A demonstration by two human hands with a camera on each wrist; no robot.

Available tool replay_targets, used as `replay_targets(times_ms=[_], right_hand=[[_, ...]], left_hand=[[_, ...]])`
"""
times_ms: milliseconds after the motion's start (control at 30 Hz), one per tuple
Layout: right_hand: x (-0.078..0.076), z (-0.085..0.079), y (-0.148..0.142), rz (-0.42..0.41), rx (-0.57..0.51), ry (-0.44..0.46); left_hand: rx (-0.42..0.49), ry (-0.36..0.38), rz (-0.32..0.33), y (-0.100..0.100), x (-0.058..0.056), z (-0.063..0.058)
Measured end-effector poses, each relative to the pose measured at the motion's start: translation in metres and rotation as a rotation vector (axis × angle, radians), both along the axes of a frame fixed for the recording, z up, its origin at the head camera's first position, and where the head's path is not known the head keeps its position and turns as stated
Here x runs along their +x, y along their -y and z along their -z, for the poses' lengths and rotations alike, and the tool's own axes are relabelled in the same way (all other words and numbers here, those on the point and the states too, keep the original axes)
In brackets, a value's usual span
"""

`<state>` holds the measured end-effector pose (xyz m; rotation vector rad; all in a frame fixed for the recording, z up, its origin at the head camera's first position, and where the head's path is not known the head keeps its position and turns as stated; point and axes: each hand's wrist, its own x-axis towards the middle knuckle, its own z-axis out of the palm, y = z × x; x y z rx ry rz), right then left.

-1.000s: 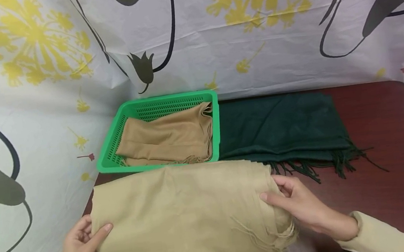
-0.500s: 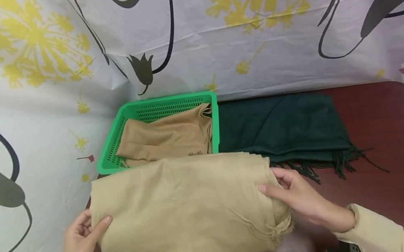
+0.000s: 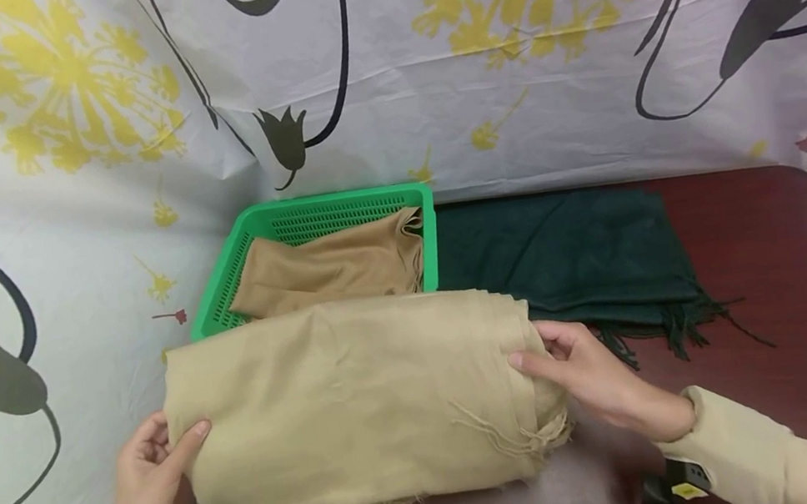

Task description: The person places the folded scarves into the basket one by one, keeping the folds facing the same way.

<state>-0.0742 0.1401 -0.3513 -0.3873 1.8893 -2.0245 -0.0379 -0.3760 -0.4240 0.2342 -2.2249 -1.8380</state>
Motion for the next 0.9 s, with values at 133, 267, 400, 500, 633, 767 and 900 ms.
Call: replay_targets(times_ms=[133, 267, 400, 500, 633, 767, 900], right_hand=[[-0.005, -0.002, 0.003, 0.005, -0.005, 0.008], [-0.012, -0.004, 0.005, 0.01, -0.011, 0.029], [-0.019, -0.007, 0.006, 0.015, -0.033, 0.053], [-0.024, -0.009, 0.006, 0.012, -0.059, 0.07], [-0.029, -0.01, 0.008, 0.009, -0.086, 0.086], [-0.032, -0.01, 0.009, 0.021, -0.085, 0.117], [-0.036, -0.012, 0.01, 0.03, -0.078, 0.137]], left_hand=[[0.006, -0.041, -0.042, 0.012, -0.006, 0.01], [0.042, -0.086, -0.006, -0.007, -0.009, -0.02], [0.058, -0.104, 0.065, -0.032, -0.013, -0.058], [0.024, -0.082, 0.066, -0.049, -0.018, -0.081], [0.04, -0.113, 0.112, -0.049, -0.028, -0.085], [0.085, -0.152, 0.147, -0.044, -0.033, -0.082], [0.085, -0.155, 0.103, -0.053, -0.031, -0.09]])
